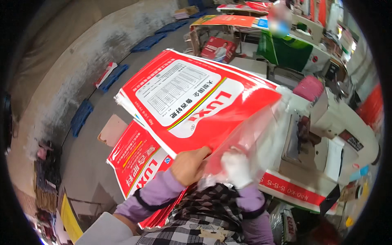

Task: Sewing and folding large fertilizer bags using an industrial sewing machine.

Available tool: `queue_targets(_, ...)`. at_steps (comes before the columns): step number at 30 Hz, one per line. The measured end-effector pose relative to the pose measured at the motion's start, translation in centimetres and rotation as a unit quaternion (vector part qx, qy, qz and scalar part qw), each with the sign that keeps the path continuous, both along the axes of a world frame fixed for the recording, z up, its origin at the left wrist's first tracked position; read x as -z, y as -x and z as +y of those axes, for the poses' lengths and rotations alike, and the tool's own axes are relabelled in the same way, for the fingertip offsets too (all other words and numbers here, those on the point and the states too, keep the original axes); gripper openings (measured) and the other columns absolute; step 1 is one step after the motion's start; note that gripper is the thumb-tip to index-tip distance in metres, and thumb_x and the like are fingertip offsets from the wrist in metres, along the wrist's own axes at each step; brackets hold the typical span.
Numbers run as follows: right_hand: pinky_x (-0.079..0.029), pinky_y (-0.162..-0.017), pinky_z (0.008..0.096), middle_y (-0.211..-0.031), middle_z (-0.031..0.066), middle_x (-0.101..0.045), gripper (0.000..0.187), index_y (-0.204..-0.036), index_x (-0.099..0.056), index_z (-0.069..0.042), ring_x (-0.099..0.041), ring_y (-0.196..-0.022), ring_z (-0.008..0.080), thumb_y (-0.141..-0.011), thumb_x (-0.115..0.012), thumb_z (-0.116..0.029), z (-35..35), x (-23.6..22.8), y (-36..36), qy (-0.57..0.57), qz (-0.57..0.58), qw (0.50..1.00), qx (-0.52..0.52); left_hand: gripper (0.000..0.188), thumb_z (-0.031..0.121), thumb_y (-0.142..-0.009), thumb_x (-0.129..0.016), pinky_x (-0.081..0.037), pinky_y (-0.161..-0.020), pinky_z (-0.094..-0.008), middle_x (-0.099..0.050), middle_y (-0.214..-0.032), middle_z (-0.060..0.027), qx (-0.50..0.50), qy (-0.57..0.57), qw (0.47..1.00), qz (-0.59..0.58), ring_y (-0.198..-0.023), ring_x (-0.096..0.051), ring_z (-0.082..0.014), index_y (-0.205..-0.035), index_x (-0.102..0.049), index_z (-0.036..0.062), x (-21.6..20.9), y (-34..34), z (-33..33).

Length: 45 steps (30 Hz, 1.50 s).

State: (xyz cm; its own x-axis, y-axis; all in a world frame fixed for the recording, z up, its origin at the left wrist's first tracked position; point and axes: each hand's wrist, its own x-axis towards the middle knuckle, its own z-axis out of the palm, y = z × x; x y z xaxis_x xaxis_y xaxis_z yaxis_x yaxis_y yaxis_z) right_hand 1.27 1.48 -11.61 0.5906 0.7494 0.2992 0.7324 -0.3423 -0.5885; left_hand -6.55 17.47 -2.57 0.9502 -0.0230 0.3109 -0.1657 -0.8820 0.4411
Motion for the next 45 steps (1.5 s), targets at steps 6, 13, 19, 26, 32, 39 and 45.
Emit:
queue_targets(6,-0.049,-0.056,0.0443,-0.073,0.014,-0.066,0.019,-0.077,-0.066,-0.005,-0.06,-0.059,0.0244,-0.085,-0.051,-0.014,4.7,7.7,-5.5,0.258,-0.283,0.924,0.018,0.03,0.011,-0.069,-0.063,-0.05,-0.051,-0.0364,-0.06,-0.068,-0.0039,-0.017,-0.209,0.977,0.041,-0.06,-0.063,-0.0231,-0.099,-0.062,0.0114,-4.2,10.6,5.0)
queue_targets(13,-0.047,-0.087,0.0329,-0.1,0.0125,-0.066,0.026,-0.107,-0.061,0.001,-0.061,-0.096,0.0224,-0.084,-0.065,-0.011,-4.5,2.1,-7.4,-0.241,0.077,0.847,0.467,0.048,0.036,-0.071,-0.074,-0.046,-0.051,-0.0366,-0.053,-0.054,-0.0069,-0.157,-0.207,0.962,0.08,-0.051,-0.056,-0.025,-0.105,-0.068,0.0036,-3.9,16.8,7.6)
queue_targets(19,-0.046,-0.086,0.0341,-0.097,0.0077,-0.063,0.034,-0.102,-0.061,-0.005,-0.061,-0.094,0.0242,-0.076,-0.074,-0.022,-8.6,1.1,-7.4,-0.354,-0.075,0.751,0.552,0.021,0.012,-0.077,-0.067,-0.048,-0.06,-0.0374,-0.062,-0.073,-0.011,-0.151,-0.111,0.982,0.018,-0.061,-0.061,-0.0264,-0.098,-0.068,0.0111,-2.9,14.3,6.8)
queue_targets(26,-0.05,-0.062,0.0352,-0.072,0.0086,-0.064,0.013,-0.09,-0.067,-0.009,-0.063,-0.068,0.0261,-0.079,-0.062,-0.008,-9.8,3.6,-8.7,-0.213,0.075,0.913,0.34,0.014,-0.002,-0.07,-0.067,-0.041,-0.049,-0.0332,-0.055,-0.063,-0.0123,-0.186,-0.104,0.977,-0.012,-0.054,-0.054,-0.0219,-0.083,-0.066,0.001,-1.8,14.1,10.9)
queue_targets(32,-0.051,-0.065,0.0372,-0.083,0.0123,-0.066,0.02,-0.096,-0.068,-0.012,-0.066,-0.076,0.0257,-0.077,-0.063,-0.015,-10.3,2.6,-11.2,0.047,-0.008,0.93,0.364,0.023,0.012,-0.081,-0.068,-0.051,-0.06,-0.0365,-0.067,-0.083,-0.0113,-0.069,-0.273,0.957,0.068,-0.064,-0.062,-0.0244,-0.104,-0.066,0.012,-1.3,16.6,11.9)
queue_targets(39,-0.047,-0.085,0.0338,-0.102,0.0078,-0.058,0.024,-0.098,-0.059,-0.008,-0.058,-0.095,0.0232,-0.074,-0.057,-0.014,-4.1,-6.0,-8.9,-0.07,-0.289,0.952,-0.074,0.03,0.019,-0.089,-0.059,-0.044,-0.08,-0.0375,-0.061,-0.106,-0.0146,-0.132,-0.224,0.93,-0.26,-0.092,-0.056,-0.0263,-0.117,-0.059,0.0076,-6.6,5.0,18.0)
queue_targets(45,-0.053,-0.066,0.0354,-0.084,0.0094,-0.066,0.026,-0.11,-0.062,-0.005,-0.065,-0.073,0.0231,-0.089,-0.052,-0.016,-0.3,-11.1,6.2,-0.129,0.031,0.979,-0.153,0.027,0.014,-0.09,-0.054,-0.042,-0.098,-0.0369,-0.057,-0.121,-0.0171,-0.092,-0.382,0.856,-0.337,-0.109,-0.057,-0.0294,-0.116,-0.058,0.007,-14.4,-19.8,36.2)
